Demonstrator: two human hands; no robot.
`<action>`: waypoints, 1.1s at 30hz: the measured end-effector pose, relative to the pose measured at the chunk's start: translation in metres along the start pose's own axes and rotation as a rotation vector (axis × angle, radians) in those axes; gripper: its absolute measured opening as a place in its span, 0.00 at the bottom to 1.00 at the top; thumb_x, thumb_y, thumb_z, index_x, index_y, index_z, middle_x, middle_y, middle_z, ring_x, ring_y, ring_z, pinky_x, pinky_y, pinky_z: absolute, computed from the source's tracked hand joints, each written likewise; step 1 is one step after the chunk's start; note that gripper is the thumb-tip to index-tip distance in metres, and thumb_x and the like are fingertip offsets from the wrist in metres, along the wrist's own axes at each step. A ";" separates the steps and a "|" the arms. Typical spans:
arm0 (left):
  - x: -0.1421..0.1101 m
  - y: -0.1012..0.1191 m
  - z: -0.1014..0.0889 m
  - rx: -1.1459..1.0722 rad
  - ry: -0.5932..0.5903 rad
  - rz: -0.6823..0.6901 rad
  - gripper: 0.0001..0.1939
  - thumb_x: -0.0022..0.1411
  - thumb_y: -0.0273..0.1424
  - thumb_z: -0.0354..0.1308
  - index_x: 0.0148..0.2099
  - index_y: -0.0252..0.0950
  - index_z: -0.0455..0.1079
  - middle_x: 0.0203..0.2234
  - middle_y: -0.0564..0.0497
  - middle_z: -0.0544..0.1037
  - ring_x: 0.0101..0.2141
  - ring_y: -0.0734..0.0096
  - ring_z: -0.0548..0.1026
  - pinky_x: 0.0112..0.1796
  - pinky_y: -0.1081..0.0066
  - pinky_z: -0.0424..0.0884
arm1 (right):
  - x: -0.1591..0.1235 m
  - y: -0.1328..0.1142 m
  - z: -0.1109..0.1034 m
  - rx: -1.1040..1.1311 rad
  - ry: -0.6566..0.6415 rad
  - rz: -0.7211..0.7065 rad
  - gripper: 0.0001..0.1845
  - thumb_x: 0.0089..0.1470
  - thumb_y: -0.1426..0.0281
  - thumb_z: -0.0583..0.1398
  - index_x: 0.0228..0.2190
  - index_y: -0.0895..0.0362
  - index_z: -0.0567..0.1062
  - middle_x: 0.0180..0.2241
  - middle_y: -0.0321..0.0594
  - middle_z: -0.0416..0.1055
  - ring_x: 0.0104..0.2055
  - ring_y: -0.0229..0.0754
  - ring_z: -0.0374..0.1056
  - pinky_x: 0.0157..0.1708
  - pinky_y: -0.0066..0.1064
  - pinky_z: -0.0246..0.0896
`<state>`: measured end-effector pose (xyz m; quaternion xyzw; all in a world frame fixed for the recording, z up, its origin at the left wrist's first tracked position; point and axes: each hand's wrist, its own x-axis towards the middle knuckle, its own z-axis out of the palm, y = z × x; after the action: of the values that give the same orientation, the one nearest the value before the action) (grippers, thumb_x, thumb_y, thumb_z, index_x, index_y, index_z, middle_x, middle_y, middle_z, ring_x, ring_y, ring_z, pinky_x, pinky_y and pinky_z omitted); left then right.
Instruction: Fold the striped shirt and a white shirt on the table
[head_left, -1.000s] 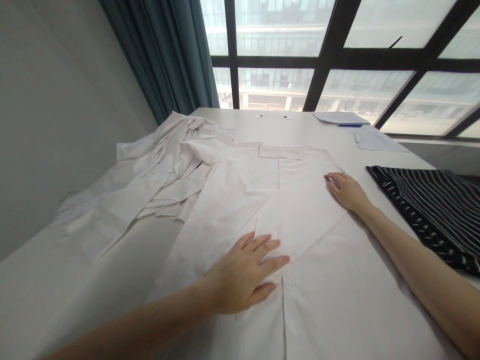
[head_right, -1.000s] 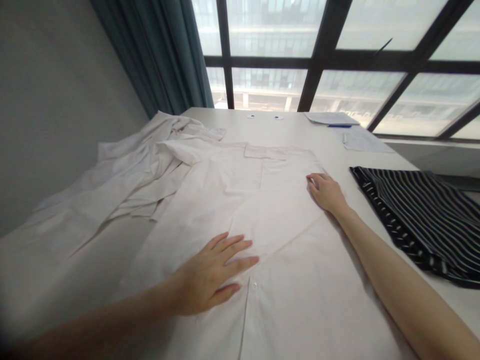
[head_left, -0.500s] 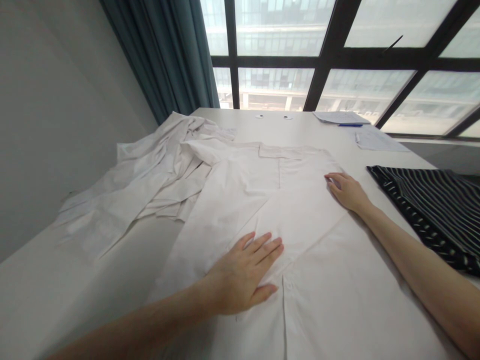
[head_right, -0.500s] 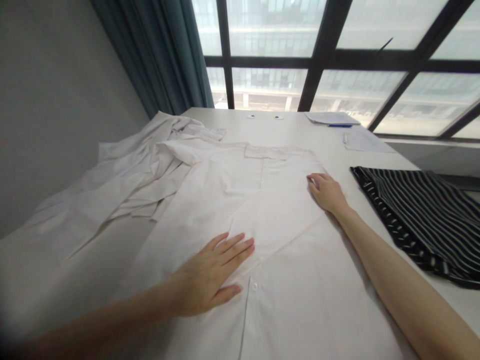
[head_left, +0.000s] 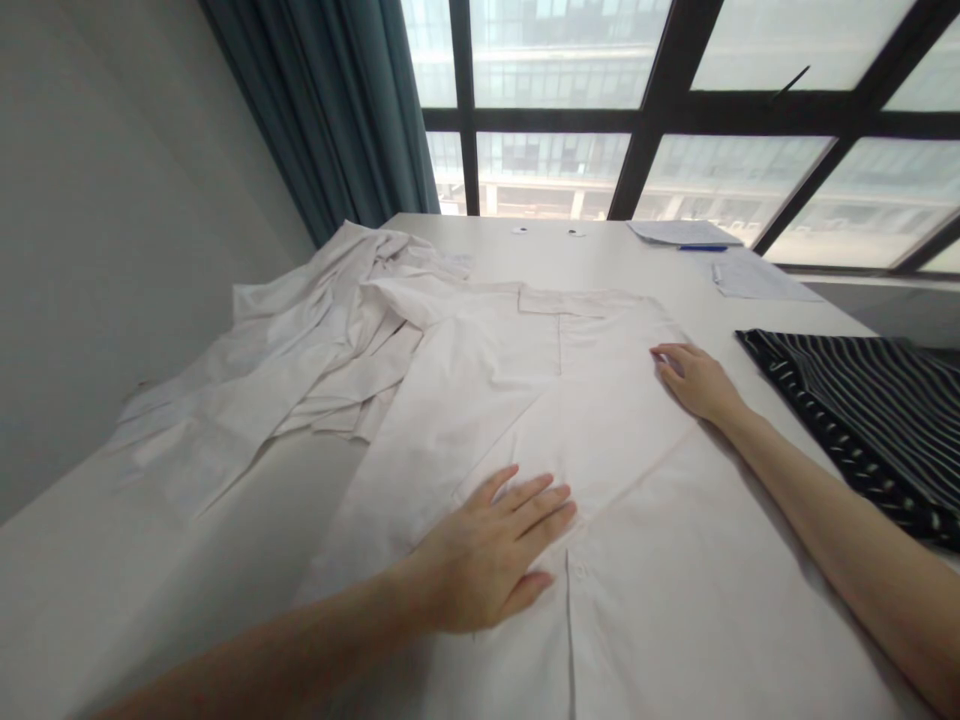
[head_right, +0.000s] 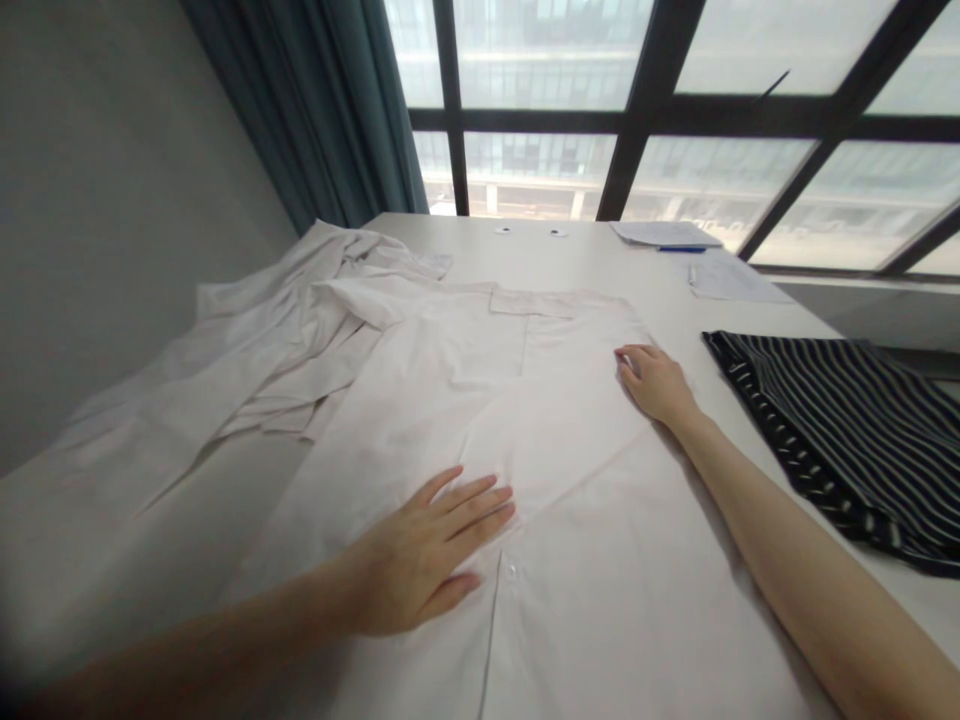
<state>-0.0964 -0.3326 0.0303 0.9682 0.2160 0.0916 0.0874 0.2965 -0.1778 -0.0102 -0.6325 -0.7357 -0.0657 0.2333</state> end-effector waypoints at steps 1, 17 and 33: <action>0.000 0.000 0.000 -0.005 0.001 -0.004 0.28 0.70 0.38 0.46 0.68 0.34 0.52 0.65 0.44 0.60 0.66 0.59 0.53 0.65 0.55 0.44 | 0.000 0.000 0.000 0.000 0.002 0.000 0.19 0.57 0.65 0.52 0.46 0.57 0.76 0.49 0.49 0.74 0.52 0.55 0.69 0.53 0.47 0.63; 0.003 -0.001 -0.003 -0.048 -0.046 -0.074 0.31 0.69 0.43 0.49 0.67 0.29 0.51 0.61 0.38 0.64 0.64 0.57 0.57 0.64 0.55 0.47 | 0.000 0.001 0.002 0.016 0.020 -0.010 0.18 0.57 0.66 0.53 0.46 0.55 0.76 0.48 0.48 0.74 0.51 0.54 0.69 0.52 0.48 0.63; 0.001 0.000 0.001 0.052 -0.037 -0.061 0.35 0.68 0.40 0.49 0.70 0.30 0.46 0.68 0.40 0.50 0.67 0.55 0.46 0.64 0.53 0.45 | 0.000 -0.001 0.001 -0.006 0.026 -0.019 0.18 0.57 0.66 0.53 0.46 0.54 0.75 0.48 0.48 0.74 0.51 0.55 0.70 0.52 0.49 0.65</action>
<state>-0.0952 -0.3328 0.0293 0.9646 0.2460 0.0651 0.0688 0.2956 -0.1775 -0.0112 -0.6253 -0.7383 -0.0785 0.2403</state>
